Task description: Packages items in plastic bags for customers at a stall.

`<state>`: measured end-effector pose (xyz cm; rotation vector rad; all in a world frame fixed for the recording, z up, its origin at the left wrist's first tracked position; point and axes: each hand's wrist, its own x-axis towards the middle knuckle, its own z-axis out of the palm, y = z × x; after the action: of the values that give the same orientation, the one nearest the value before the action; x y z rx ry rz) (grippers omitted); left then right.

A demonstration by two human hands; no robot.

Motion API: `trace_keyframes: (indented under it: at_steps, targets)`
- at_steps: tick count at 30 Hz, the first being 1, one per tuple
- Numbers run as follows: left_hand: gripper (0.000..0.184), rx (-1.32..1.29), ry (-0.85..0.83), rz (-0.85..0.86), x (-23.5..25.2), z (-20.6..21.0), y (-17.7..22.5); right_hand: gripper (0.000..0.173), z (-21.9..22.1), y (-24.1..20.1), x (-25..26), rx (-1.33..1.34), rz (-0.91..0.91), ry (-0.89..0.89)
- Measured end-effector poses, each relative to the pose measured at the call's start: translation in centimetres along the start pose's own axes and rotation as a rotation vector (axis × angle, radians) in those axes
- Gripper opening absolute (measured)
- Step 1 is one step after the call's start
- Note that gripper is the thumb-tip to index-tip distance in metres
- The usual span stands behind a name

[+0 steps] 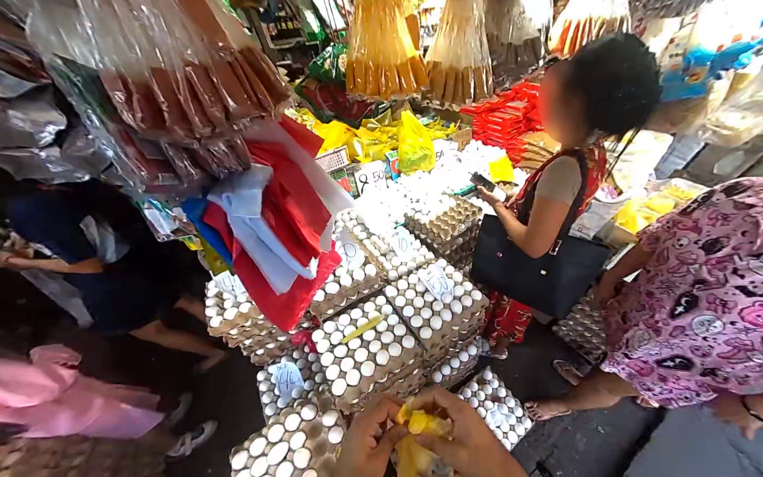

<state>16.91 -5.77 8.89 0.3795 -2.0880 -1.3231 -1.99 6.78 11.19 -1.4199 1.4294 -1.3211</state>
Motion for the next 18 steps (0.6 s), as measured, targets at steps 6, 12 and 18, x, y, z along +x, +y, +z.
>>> trace_keyframes:
  at_steps: [6, 12, 18]
  targets:
    - [0.009, 0.097, -0.206, 0.057, 2.7, -1.1, 1.8, 0.042, 0.8, 1.0, -0.2, -0.263, -0.156, 0.273]
    - [0.013, 0.147, -0.306, 0.085, 3.8, -2.1, 3.3, 0.018, 1.2, 0.7, -1.0, -0.027, -0.216, 0.304]
    - [0.015, 0.076, -0.041, 0.035, 3.1, 1.4, 2.1, 0.016, 2.6, 0.1, -1.9, -0.15, -0.273, 0.417]
